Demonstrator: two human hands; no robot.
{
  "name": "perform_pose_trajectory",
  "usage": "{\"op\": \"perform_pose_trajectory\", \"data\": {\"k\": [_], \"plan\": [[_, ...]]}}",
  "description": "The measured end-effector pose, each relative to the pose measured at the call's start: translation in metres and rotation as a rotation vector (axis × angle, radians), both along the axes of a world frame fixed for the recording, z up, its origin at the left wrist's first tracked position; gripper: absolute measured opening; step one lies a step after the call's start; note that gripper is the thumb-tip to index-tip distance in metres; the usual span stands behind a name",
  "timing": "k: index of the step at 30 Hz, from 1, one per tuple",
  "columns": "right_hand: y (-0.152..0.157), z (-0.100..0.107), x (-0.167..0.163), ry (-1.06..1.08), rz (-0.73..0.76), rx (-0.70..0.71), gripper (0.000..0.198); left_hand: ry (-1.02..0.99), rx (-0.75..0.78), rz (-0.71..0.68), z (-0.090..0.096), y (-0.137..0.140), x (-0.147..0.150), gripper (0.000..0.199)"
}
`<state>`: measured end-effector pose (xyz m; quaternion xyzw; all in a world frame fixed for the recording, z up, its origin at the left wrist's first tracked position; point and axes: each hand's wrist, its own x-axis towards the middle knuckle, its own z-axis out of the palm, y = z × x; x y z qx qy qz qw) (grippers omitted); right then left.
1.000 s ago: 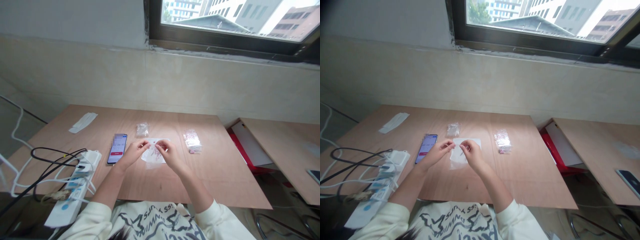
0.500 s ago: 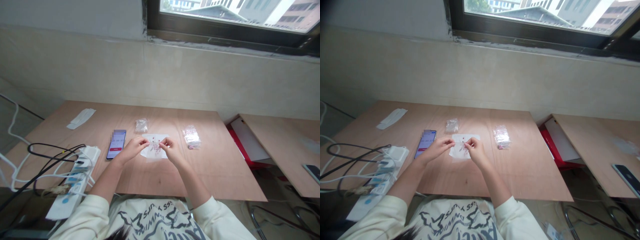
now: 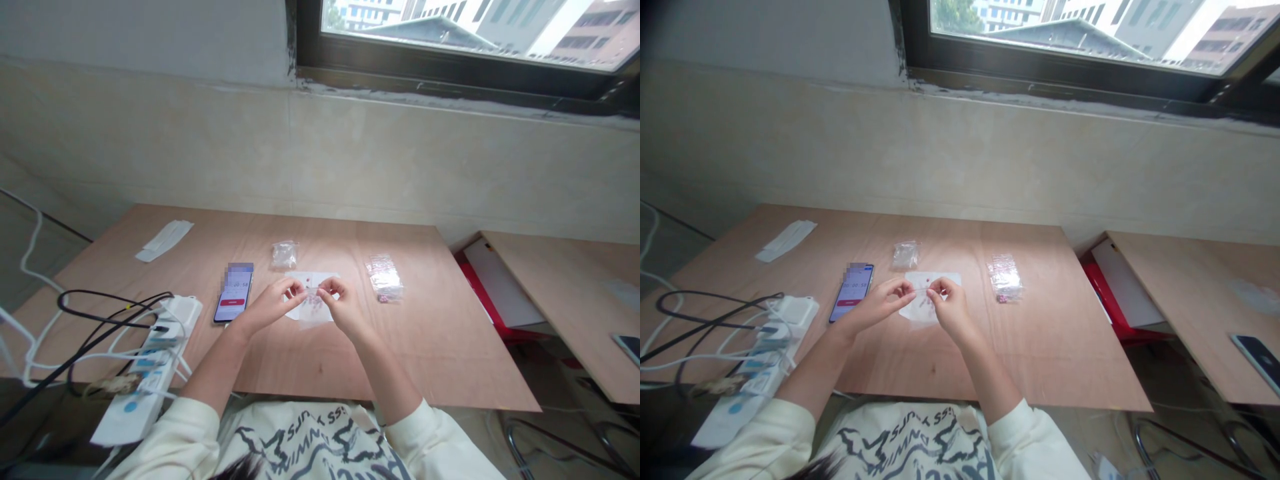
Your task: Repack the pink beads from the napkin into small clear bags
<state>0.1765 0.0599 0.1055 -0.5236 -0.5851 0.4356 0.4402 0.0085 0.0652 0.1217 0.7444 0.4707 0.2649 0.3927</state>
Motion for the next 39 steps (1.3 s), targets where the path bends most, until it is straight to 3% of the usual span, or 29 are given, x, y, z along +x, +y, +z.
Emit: {"op": "perform_pose_trajectory", "data": {"k": [6, 10, 15, 20, 22, 30, 39], "plan": [[-0.008, -0.002, -0.004, -0.008, 0.108, -0.058, 0.017, 0.016, 0.104, 0.016, -0.002, -0.007, 0.000, 0.017], [-0.006, -0.004, -0.008, -0.007, 0.079, -0.060, 0.015, 0.040, 0.117, 0.008, -0.002, -0.009, 0.005, 0.016], [-0.001, -0.003, -0.008, -0.009, 0.003, -0.063, 0.016, 0.039, 0.071, 0.003, -0.004, -0.006, 0.011, 0.017], [0.002, -0.009, 0.004, 0.305, 0.103, -0.311, 0.021, -0.036, -0.007, 0.017, -0.008, -0.001, 0.006, 0.020], [0.003, -0.012, 0.008, 0.376, 0.098, -0.348, 0.023, -0.087, -0.064, 0.019, -0.012, 0.000, 0.002, 0.021], [-0.002, -0.019, 0.005, 0.375, 0.046, -0.377, 0.025, -0.146, -0.187, 0.136, -0.023, -0.002, -0.006, 0.023], [0.005, -0.024, -0.003, 0.368, 0.022, -0.363, 0.031, -0.206, -0.285, 0.172, -0.034, 0.003, -0.015, 0.027]]}}
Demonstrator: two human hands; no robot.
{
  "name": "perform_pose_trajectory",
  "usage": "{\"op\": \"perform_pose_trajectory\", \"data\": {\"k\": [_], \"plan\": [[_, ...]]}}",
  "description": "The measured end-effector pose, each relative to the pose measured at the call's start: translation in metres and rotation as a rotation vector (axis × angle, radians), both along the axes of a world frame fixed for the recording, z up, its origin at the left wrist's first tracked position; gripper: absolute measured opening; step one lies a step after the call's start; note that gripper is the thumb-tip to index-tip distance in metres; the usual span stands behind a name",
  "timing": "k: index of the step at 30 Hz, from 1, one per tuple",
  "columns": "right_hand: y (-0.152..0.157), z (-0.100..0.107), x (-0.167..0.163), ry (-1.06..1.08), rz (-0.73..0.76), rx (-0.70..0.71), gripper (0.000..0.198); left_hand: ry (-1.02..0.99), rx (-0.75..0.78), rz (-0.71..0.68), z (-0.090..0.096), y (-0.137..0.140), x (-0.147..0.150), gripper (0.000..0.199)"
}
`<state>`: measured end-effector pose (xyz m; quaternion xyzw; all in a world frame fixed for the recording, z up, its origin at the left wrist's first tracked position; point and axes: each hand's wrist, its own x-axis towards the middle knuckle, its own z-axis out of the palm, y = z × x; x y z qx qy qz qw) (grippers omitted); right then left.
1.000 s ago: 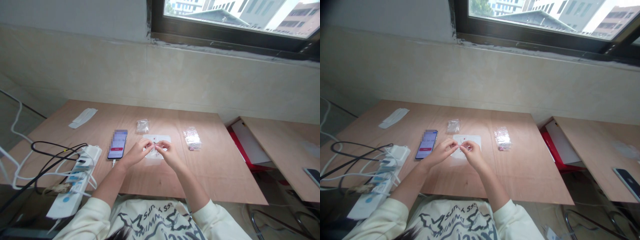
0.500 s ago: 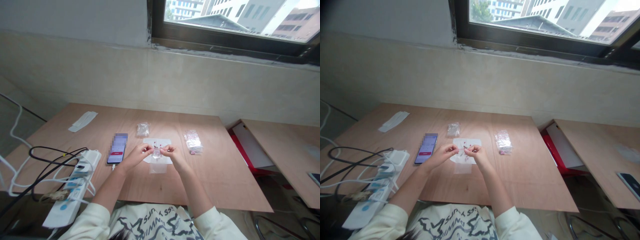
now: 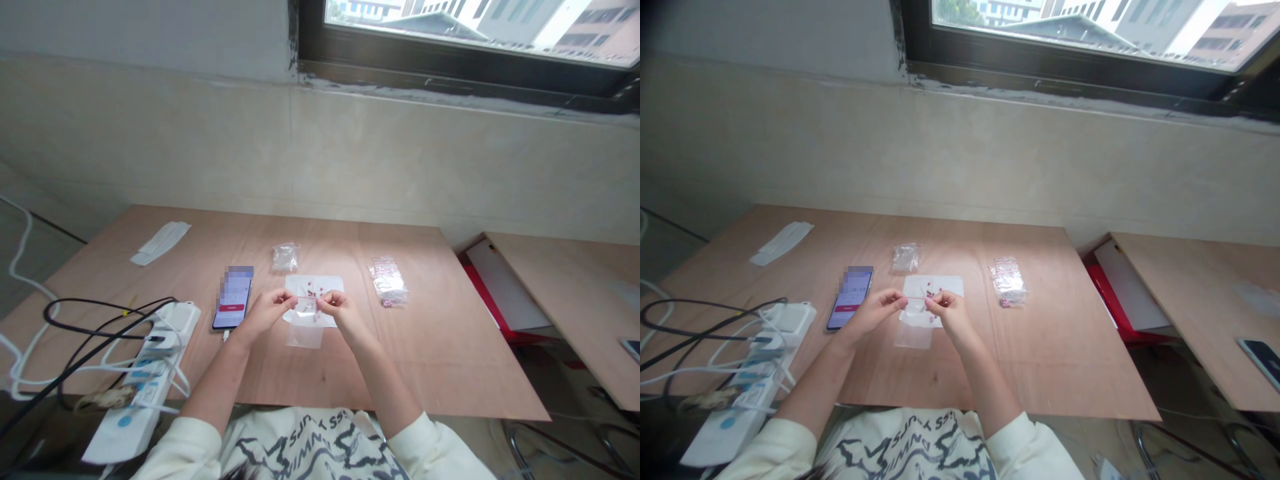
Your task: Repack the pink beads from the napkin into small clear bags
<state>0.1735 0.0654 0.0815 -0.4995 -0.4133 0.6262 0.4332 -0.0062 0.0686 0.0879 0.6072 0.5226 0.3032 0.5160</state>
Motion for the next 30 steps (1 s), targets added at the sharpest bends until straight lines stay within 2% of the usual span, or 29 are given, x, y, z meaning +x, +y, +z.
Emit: {"op": "perform_pose_trajectory", "data": {"k": [5, 8, 9, 11, 14, 15, 17, 20, 24, 26, 30], "plan": [[0.007, -0.001, -0.011, -0.088, -0.082, 0.016, 0.031, -0.235, -0.082, -0.069, -0.012, -0.006, 0.008, 0.030], [0.016, -0.002, -0.004, -0.252, -0.052, 0.068, 0.033, -0.252, -0.065, 0.000, -0.020, 0.004, 0.009, 0.032], [0.021, -0.003, 0.003, -0.362, -0.087, 0.098, 0.033, -0.242, -0.034, 0.072, -0.023, 0.013, 0.007, 0.032], [0.033, -0.008, 0.026, -0.695, -0.253, 0.137, 0.033, -0.193, 0.041, 0.186, -0.030, 0.039, 0.000, 0.037], [0.050, -0.022, 0.068, -1.294, -0.498, 0.031, 0.035, 0.083, 0.145, 0.331, -0.041, 0.086, -0.011, 0.030], [0.054, -0.028, 0.080, -1.415, -0.540, -0.013, 0.035, 0.212, 0.186, 0.396, -0.044, 0.101, -0.015, 0.027], [0.057, -0.041, 0.099, -1.568, -0.537, -0.066, 0.030, 0.291, 0.216, 0.450, -0.051, 0.123, -0.019, 0.026], [0.054, -0.056, 0.113, -1.639, -0.449, -0.053, 0.023, 0.367, 0.242, 0.514, -0.057, 0.138, -0.023, 0.035], [0.051, -0.065, 0.115, -1.644, -0.432, 0.003, 0.023, 0.500, 0.292, 0.555, -0.054, 0.135, -0.027, 0.051], [0.053, -0.067, 0.115, -1.642, -0.452, -0.001, 0.024, 0.525, 0.353, 0.550, -0.047, 0.128, -0.030, 0.046], [0.057, -0.071, 0.118, -1.641, -0.452, 0.034, 0.026, 0.416, 0.449, 0.474, -0.033, 0.105, -0.033, 0.032]]}}
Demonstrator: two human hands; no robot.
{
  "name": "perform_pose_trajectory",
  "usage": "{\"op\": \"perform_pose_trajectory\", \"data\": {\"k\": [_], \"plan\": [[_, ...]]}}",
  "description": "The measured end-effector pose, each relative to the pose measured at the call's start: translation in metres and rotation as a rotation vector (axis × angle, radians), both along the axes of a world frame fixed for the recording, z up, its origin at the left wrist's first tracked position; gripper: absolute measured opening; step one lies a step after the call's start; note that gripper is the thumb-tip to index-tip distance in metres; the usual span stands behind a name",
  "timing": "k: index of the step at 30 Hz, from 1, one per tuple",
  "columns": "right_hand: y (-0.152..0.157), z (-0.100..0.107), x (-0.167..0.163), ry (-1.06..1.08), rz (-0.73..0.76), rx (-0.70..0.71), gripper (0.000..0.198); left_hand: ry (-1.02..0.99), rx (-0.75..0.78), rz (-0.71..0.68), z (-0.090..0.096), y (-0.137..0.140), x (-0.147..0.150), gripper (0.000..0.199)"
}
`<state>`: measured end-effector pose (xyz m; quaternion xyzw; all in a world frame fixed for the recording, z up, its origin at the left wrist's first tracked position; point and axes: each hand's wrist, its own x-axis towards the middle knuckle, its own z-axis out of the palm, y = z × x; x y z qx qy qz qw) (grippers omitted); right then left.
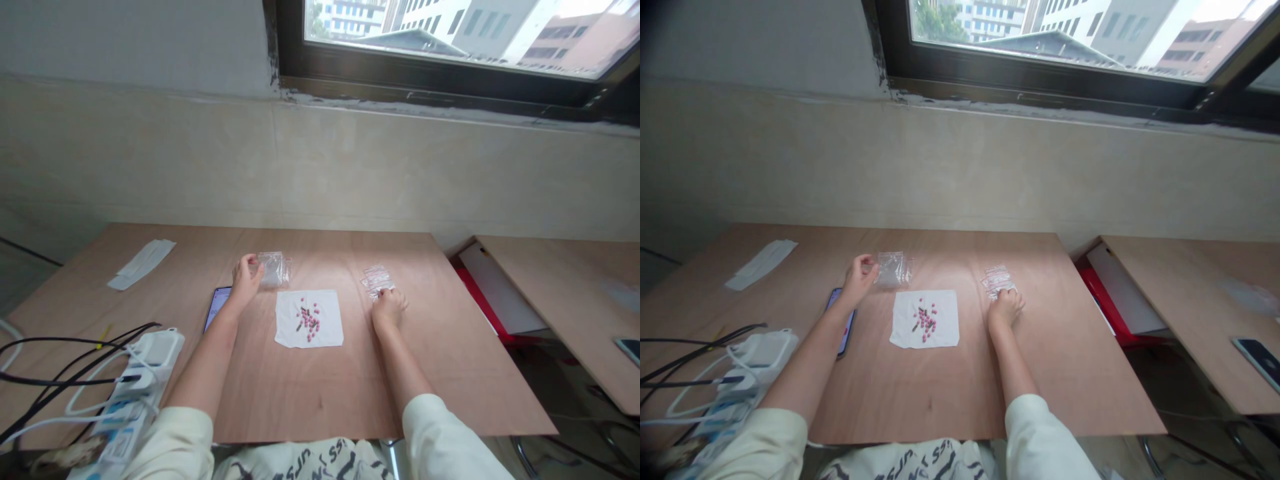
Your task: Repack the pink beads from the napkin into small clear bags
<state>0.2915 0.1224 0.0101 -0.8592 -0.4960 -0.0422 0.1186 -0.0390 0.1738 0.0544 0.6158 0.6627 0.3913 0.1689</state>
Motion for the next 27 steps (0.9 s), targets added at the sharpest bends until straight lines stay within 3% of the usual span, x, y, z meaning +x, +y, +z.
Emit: {"op": "perform_pose_trajectory", "data": {"k": [4, 11, 17, 20, 24, 27], "plan": [[0.001, -0.002, 0.004, 0.019, 0.015, 0.000, 0.026, -0.058, -0.028, -0.136, 0.005, -0.029, 0.005, 0.028], [0.000, 0.003, 0.007, 0.065, 0.050, -0.037, 0.028, -0.109, -0.124, -0.244, -0.001, -0.068, 0.017, 0.024], [-0.010, 0.010, 0.008, 0.172, 0.100, 0.013, 0.025, -0.125, -0.203, -0.332, 0.003, -0.080, 0.029, 0.024], [-0.020, 0.014, -0.004, 0.150, 0.043, 0.036, 0.022, -0.162, -0.261, -0.400, 0.008, -0.084, 0.041, 0.021], [-0.035, 0.014, -0.022, 0.108, 0.036, -0.069, 0.038, -0.195, -0.330, -0.479, 0.015, -0.089, 0.054, 0.017], [-0.042, 0.012, -0.024, 0.191, 0.076, -0.120, 0.025, -0.197, -0.359, -0.534, 0.017, -0.092, 0.058, 0.016]]}}
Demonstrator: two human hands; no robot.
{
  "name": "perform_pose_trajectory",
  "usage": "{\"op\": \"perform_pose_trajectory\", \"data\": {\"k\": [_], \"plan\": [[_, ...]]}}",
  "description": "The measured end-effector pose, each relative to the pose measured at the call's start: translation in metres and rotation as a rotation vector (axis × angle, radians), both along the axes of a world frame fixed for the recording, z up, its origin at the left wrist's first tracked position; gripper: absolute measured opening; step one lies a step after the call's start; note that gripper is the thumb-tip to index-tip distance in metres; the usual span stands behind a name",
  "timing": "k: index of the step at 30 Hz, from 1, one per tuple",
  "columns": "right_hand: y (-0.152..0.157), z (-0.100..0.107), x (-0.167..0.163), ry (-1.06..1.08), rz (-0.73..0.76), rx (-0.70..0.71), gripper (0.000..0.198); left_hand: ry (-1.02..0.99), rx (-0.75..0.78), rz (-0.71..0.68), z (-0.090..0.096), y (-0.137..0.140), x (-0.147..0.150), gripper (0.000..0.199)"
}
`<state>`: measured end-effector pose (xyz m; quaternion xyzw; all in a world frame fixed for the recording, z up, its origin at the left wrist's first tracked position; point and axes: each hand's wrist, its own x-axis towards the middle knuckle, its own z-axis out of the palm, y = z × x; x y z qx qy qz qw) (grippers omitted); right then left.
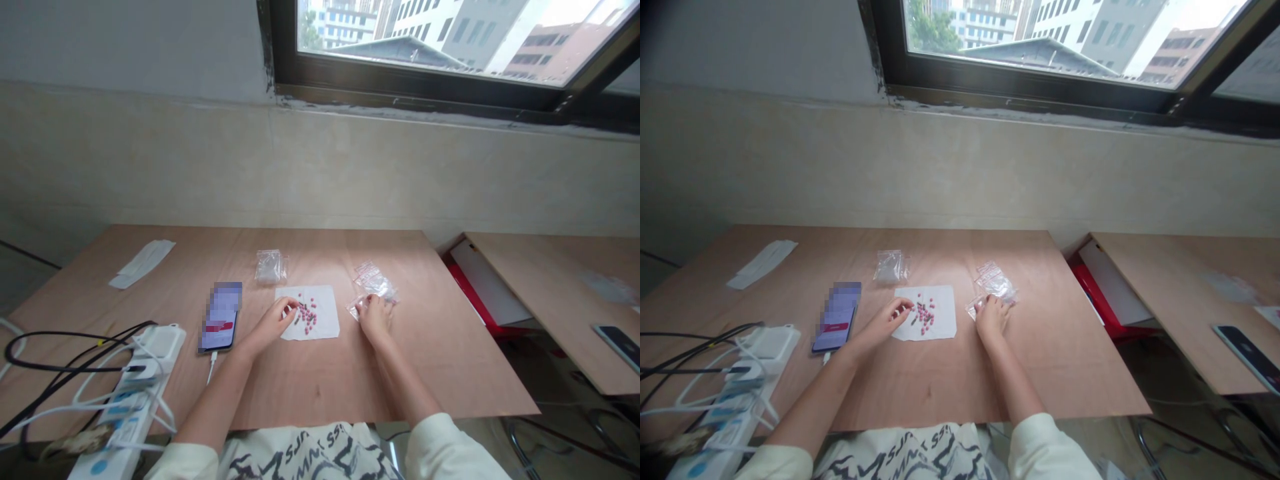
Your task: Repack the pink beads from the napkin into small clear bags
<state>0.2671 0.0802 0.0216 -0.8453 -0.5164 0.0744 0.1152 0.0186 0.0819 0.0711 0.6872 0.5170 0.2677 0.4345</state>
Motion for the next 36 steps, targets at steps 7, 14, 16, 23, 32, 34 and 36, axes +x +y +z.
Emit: {"op": "perform_pose_trajectory", "data": {"k": [7, 14, 16, 23, 32, 34, 36], "plan": [[-0.022, 0.023, -0.018, 0.359, 0.306, 0.211, 0.014, -0.015, -0.039, -0.116, 0.008, -0.012, 0.013, 0.022], [-0.038, 0.052, -0.067, 0.640, 0.577, 0.216, 0.008, -0.068, -0.022, -0.162, 0.022, -0.028, 0.023, 0.018], [-0.040, 0.052, -0.074, 0.677, 0.536, 0.276, 0.005, -0.083, -0.084, -0.137, 0.026, -0.031, 0.018, 0.017], [-0.046, 0.066, -0.093, 0.870, 0.552, 0.163, 0.022, -0.174, -0.230, -0.088, 0.039, -0.029, 0.007, 0.016], [-0.032, 0.080, -0.096, 1.241, 0.666, -0.138, 0.033, -0.167, -0.285, -0.126, 0.044, -0.026, 0.004, 0.012], [-0.028, 0.079, -0.094, 1.360, 0.682, -0.199, 0.033, -0.244, -0.323, -0.149, 0.042, -0.026, 0.001, 0.014], [-0.026, 0.077, -0.092, 1.448, 0.708, -0.244, 0.032, -0.338, -0.377, -0.166, 0.039, -0.026, -0.002, 0.017]]}}
